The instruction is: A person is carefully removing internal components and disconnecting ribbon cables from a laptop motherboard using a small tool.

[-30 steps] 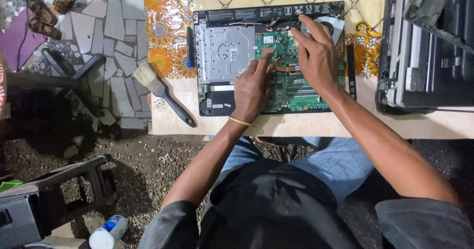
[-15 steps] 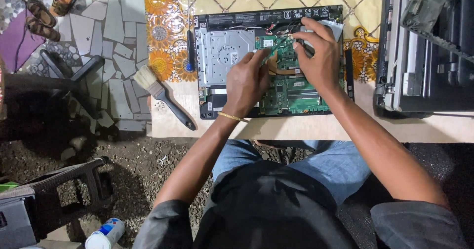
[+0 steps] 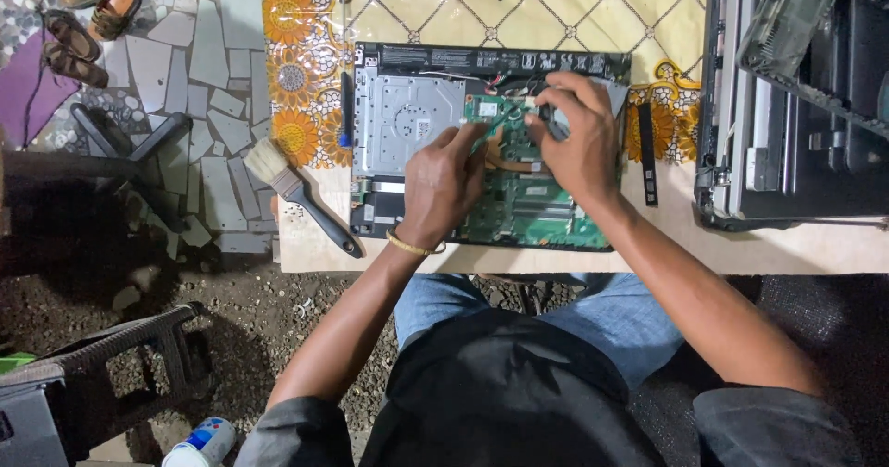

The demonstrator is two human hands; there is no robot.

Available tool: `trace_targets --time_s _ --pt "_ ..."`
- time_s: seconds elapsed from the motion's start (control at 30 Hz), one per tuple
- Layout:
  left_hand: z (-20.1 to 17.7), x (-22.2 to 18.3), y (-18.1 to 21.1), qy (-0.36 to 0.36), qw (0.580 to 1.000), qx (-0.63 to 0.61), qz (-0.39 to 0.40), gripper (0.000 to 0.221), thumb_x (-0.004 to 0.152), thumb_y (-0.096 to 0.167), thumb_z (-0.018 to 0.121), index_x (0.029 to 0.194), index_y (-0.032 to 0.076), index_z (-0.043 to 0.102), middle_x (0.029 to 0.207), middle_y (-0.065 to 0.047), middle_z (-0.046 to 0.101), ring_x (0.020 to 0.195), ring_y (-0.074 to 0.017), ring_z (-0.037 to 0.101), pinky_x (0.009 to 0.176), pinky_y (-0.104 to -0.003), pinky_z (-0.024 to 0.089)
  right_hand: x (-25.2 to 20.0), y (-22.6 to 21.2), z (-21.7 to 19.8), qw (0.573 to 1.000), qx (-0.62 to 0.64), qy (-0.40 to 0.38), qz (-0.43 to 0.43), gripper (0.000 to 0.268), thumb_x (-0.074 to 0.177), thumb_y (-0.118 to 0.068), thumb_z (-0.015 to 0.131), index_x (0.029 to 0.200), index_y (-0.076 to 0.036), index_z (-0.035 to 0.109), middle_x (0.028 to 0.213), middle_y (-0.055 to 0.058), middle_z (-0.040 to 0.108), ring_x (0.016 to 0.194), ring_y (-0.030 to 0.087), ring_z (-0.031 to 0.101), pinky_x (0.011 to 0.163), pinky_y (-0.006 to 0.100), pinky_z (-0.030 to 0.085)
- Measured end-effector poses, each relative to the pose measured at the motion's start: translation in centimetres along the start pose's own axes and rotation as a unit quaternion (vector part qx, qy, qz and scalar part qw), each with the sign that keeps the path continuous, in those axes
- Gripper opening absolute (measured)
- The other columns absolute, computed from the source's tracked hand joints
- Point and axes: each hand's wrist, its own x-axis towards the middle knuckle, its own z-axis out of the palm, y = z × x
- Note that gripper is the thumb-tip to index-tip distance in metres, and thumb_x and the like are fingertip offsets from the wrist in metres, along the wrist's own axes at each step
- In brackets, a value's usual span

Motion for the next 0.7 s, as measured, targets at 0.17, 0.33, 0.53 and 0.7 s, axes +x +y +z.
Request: trace_targets --time_s 0.17,0.33,0.53,0.7 --pt "-0.8 -1.2 -0.4 -0.021 1.000 -0.009 -0.011 0.023 0.108 0.008 0.065 0.128 0.013 0.074 0.082 -0.012 0.073 0.061 -0.0307 0.074 0.055 -0.042 0.058 -1.1 -1.2 0.3 1.000 0.003 0.001 -0.003 0.014 0.105 -0.002 0.086 0.115 -0.004 0.076 0.140 0.014 0.064 0.126 0.046 0.070 0.109 0.074 0.054" --pt "-0.2 -0.5 -3.8 -0.014 0.998 -0.044 0.033 0.021 0.108 0.009 0.066 0.126 0.014 0.077 0.079 -0.009 0.071 0.058 -0.0273 0.070 0.054 -0.038 0.057 -1.4 -1.5 0.4 1.000 0.013 0.010 -0.002 0.013 0.107 0.000 0.082 0.120 -0.001 0.080 0.147 0.017 0.062 0.130 0.043 0.067 0.105 0.064 0.057" --pt "0.8 -1.6 -4.5 -0.008 0.994 -0.105 0.029 0.022 0.109 0.012 0.066 0.130 0.013 0.072 0.080 -0.014 0.067 0.060 -0.0374 0.069 0.052 -0.046 0.054 -1.2 -2.1 0.1 1.000 -0.003 0.002 0.003 0.012 0.109 -0.003 0.077 0.120 0.001 0.080 0.151 0.019 0.062 0.131 0.041 0.066 0.107 0.061 0.057" --pt "2.2 -2.3 -5.6 0.018 0.994 -0.099 0.031 0.020 0.109 0.007 0.067 0.127 0.011 0.076 0.078 -0.009 0.070 0.056 -0.0250 0.067 0.051 -0.036 0.055 -1.2 -1.8 0.4 1.000 -0.017 -0.010 0.001 0.015 0.111 -0.008 0.075 0.124 -0.001 0.080 0.156 0.018 0.061 0.135 0.039 0.065 0.109 0.060 0.052"
